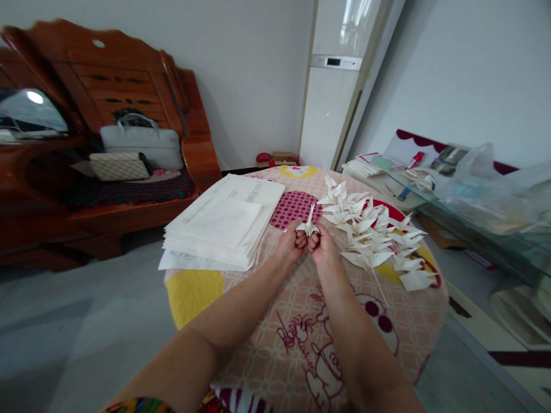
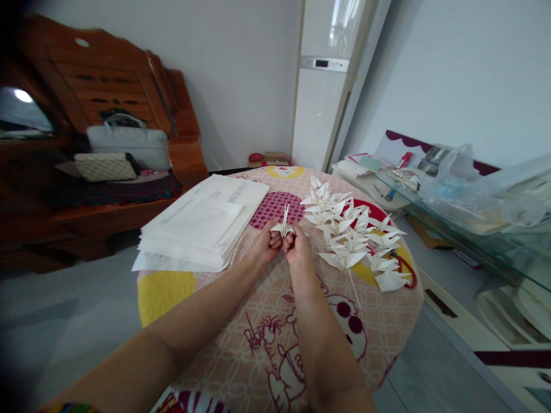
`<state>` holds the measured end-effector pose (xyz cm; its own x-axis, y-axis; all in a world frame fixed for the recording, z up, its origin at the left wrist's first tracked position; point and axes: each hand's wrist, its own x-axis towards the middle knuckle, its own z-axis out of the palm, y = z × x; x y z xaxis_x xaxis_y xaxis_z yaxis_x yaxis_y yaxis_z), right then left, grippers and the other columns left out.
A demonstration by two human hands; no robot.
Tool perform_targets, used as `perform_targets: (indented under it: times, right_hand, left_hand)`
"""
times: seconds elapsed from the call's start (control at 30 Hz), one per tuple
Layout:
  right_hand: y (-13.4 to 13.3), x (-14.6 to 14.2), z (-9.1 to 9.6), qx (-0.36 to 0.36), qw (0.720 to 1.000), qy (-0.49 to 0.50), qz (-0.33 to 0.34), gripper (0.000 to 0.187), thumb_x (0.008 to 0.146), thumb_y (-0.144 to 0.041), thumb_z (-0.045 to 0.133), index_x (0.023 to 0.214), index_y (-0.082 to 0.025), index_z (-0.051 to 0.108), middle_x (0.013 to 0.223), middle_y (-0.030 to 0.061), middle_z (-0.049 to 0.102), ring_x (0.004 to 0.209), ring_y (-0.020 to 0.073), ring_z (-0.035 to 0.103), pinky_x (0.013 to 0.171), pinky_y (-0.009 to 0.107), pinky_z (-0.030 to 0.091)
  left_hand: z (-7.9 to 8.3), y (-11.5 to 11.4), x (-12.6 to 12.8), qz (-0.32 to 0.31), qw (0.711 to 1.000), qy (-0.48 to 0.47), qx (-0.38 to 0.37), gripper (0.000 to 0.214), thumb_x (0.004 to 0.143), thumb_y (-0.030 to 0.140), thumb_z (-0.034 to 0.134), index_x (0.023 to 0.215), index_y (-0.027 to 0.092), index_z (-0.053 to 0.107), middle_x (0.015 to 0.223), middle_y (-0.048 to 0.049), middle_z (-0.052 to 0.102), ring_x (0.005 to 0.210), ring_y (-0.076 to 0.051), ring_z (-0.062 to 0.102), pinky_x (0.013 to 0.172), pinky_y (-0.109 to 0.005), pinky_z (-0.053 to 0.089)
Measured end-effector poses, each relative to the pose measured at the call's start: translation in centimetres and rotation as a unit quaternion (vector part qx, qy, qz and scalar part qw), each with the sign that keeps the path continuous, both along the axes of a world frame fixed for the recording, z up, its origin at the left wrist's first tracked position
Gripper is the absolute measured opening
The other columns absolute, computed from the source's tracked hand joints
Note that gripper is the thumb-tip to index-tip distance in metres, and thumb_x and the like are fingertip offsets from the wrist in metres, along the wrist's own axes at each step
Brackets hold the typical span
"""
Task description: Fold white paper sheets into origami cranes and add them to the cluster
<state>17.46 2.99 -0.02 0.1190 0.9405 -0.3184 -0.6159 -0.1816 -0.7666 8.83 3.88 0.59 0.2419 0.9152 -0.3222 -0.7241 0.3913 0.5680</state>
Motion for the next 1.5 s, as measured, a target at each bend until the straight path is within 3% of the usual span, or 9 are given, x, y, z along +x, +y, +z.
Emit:
perform_targets:
  times: [0.43,0.6,0.83,1.03,1.5]
  right_hand:
    - [0.0,-0.1,-0.3,-0.038,0.997,0.059,-0.026,0.047,0.093,-0.036,0.055,0.055,-0.023,0.031,0.035,-0.0102,0.032,0.028,0.0049,0.026,0.029,0.018,0.020]
    - [0.0,0.1,-0.4,-0.034,0.995,0.097,-0.012,0.046,0.097,-0.032,0.047,0.054,-0.023,0.030,0.034,-0.0102,0.028,0.027,0.0053,0.022,0.028,0.019,0.018]
    - [0.0,0.0,-0.4,-0.030,0.998,0.049,-0.012,0.045,0.089,-0.037,0.061,0.057,-0.023,0.032,0.035,-0.0113,0.031,0.028,0.0046,0.026,0.030,0.017,0.018]
    - [-0.1,-0.1,-0.2,-0.044,0.997,0.062,-0.015,0.042,0.094,-0.032,0.053,0.057,-0.022,0.033,0.035,-0.0113,0.030,0.027,0.0045,0.026,0.030,0.017,0.017]
    - [-0.1,0.1,-0.1,-0.044,0.998,0.044,0.000,0.045,0.089,-0.037,0.059,0.058,-0.024,0.029,0.034,-0.0121,0.027,0.028,0.0050,0.023,0.030,0.018,0.017]
  left_hand:
    - [-0.3,0.2,0.1,0.000,1.000,0.027,0.012,0.043,0.088,0.024,0.060,0.052,0.018,0.038,0.038,0.0085,0.032,0.028,-0.003,0.024,0.032,-0.017,0.015]
    - [-0.2,0.4,-0.2,-0.024,0.999,-0.025,-0.021,0.046,0.092,0.020,0.053,0.050,0.018,0.035,0.038,0.0086,0.030,0.028,-0.002,0.023,0.031,-0.016,0.015]
    - [-0.1,0.6,-0.5,-0.058,0.997,-0.033,-0.040,0.045,0.092,0.023,0.057,0.053,0.019,0.034,0.039,0.0098,0.029,0.028,-0.002,0.023,0.030,-0.015,0.016]
    - [0.1,0.7,-0.8,-0.082,0.995,-0.040,-0.036,0.042,0.091,0.022,0.057,0.056,0.019,0.035,0.042,0.0107,0.028,0.028,-0.001,0.020,0.029,-0.014,0.013]
    - [-0.1,1.2,-1.4,-0.107,0.994,0.008,-0.013,0.040,0.086,0.019,0.059,0.054,0.018,0.035,0.041,0.0111,0.026,0.028,-0.001,0.020,0.031,-0.015,0.012]
